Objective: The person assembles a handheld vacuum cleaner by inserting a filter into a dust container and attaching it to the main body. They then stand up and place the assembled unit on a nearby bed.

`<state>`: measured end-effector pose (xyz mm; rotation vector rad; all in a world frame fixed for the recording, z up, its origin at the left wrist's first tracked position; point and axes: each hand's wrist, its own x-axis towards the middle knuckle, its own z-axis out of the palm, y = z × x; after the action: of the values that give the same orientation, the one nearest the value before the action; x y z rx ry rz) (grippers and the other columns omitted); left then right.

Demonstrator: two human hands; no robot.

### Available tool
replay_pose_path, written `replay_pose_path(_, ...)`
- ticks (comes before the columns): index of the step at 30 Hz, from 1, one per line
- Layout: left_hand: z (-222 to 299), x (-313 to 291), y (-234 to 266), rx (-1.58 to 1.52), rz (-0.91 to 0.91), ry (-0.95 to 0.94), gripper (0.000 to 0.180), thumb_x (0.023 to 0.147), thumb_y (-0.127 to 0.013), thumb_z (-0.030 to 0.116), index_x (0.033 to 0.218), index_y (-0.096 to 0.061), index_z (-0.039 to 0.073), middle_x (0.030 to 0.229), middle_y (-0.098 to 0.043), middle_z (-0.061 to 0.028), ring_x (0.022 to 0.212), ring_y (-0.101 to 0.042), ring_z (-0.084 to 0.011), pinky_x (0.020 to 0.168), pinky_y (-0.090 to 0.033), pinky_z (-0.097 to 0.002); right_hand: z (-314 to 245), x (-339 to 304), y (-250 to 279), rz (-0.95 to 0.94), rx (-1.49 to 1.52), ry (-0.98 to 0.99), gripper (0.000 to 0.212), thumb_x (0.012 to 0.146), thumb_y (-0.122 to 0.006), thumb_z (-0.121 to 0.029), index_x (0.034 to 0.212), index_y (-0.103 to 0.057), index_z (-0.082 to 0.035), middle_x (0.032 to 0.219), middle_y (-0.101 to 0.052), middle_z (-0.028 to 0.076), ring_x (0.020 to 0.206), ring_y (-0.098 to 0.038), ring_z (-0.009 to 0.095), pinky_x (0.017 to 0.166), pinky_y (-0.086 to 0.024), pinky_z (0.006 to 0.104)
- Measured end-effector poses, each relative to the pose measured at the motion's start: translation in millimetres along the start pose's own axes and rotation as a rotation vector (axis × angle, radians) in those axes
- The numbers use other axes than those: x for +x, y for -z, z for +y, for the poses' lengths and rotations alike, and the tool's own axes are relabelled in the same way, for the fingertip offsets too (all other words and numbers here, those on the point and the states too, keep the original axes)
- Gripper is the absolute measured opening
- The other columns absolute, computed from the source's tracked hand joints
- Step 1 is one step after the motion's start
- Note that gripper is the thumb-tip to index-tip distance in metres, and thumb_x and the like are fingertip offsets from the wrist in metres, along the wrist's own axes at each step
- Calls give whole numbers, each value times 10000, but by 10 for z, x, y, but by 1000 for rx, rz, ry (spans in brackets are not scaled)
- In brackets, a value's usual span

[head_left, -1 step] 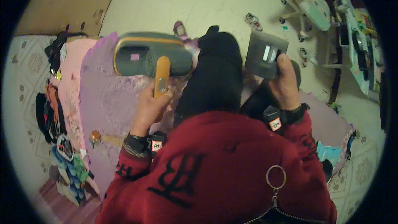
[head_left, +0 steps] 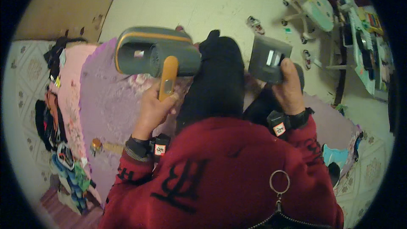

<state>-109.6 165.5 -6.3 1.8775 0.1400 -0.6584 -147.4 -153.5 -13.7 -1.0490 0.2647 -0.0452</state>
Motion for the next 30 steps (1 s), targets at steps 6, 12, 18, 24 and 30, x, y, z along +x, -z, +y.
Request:
replay_pose_path(6, 960, 212, -558, 392, -300, -544, 351, 722, -653, 112, 1035, -559, -14, 807, -587, -180, 735, -586, -317, 685, -458, -355, -159, -151, 372, 101, 76, 174, 521, 890, -545, -394, 1235, -432, -21, 1147, -549, 73, 1026, -550, 171, 890, -447, 327)
replay_pose_path(12, 1238, 191, -918, 434, -610, -714, 364, 751, -633, 121, 1079, -499, 36, 828, -584, -236, 798, -568, -422, 663, -457, -436, -283, -353, 817, 299, 80, 240, 528, 906, -489, -446, 1280, -422, -78, 1201, -539, 87, 1078, -544, 225, 936, -431, 397)
replay_pose_path(18, 1364, 147, -781, 587, -666, -671, 410, 733, -679, 216, 1089, -572, 44, 778, -617, -196, 670, -607, -349, 596, -462, -370, -354, -430, 812, 369, 130, 323, 555, 897, -483, -482, 1282, -424, -87, 1203, -538, 86, 1081, -543, 242, 941, -426, 410)
replay_pose_path(24, 1510, 72, -776, 402, -820, -866, 253, 789, -621, 165, 916, -504, -20, 733, -573, -232, 663, -571, -415, 558, -457, -432, -421, -456, 853, 492, 161, 287, 440, 912, -504, -397, 1214, -488, -78, 1154, -573, 34, 1026, -564, 171, 883, -451, 327)
replay_pose_path(30, 1528, 99, -836, 427, -828, -858, 281, 792, -622, 165, 976, -513, -17, 710, -579, -210, 647, -579, -399, 549, -456, -423, -440, -471, 891, 428, 208, 323, 404, 921, -480, -421, 1171, -520, -107, 1112, -585, 4, 1015, -547, 134, 861, -419, 293)
